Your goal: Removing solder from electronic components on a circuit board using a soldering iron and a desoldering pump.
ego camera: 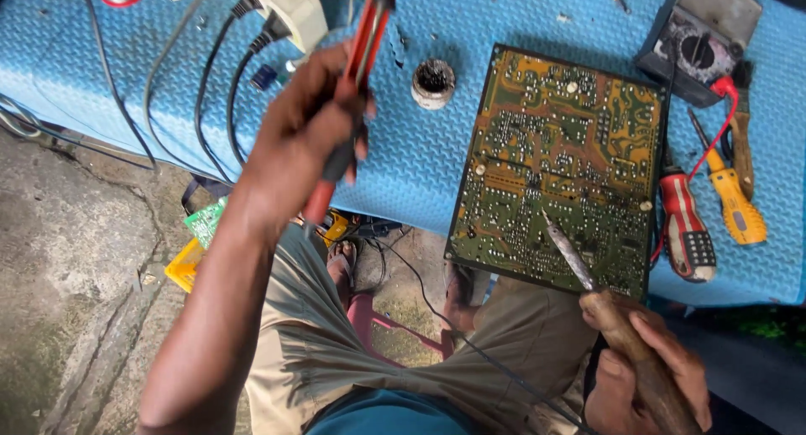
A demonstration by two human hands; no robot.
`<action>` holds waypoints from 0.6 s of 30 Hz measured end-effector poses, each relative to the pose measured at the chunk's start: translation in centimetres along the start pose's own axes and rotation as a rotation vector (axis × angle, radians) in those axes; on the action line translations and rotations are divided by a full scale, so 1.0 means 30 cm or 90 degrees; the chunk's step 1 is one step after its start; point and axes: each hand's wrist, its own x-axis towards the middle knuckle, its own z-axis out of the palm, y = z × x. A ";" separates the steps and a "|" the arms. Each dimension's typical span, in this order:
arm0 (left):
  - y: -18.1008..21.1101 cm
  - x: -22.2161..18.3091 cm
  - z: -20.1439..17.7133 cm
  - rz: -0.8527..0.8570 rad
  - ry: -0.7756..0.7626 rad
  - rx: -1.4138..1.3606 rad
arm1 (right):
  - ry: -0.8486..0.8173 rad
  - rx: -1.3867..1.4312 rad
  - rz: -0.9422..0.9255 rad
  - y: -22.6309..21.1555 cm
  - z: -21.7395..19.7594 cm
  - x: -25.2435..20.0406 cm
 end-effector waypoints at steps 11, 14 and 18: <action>-0.274 -0.354 0.287 -0.138 0.040 -0.242 | 0.043 0.035 -0.184 0.040 0.064 0.053; -0.278 -0.358 0.336 -0.108 0.060 -0.349 | 0.009 -0.008 -0.224 -0.012 0.063 0.080; -0.273 -0.358 0.356 -0.108 0.074 -0.297 | 0.000 -0.019 -0.223 0.020 0.050 0.086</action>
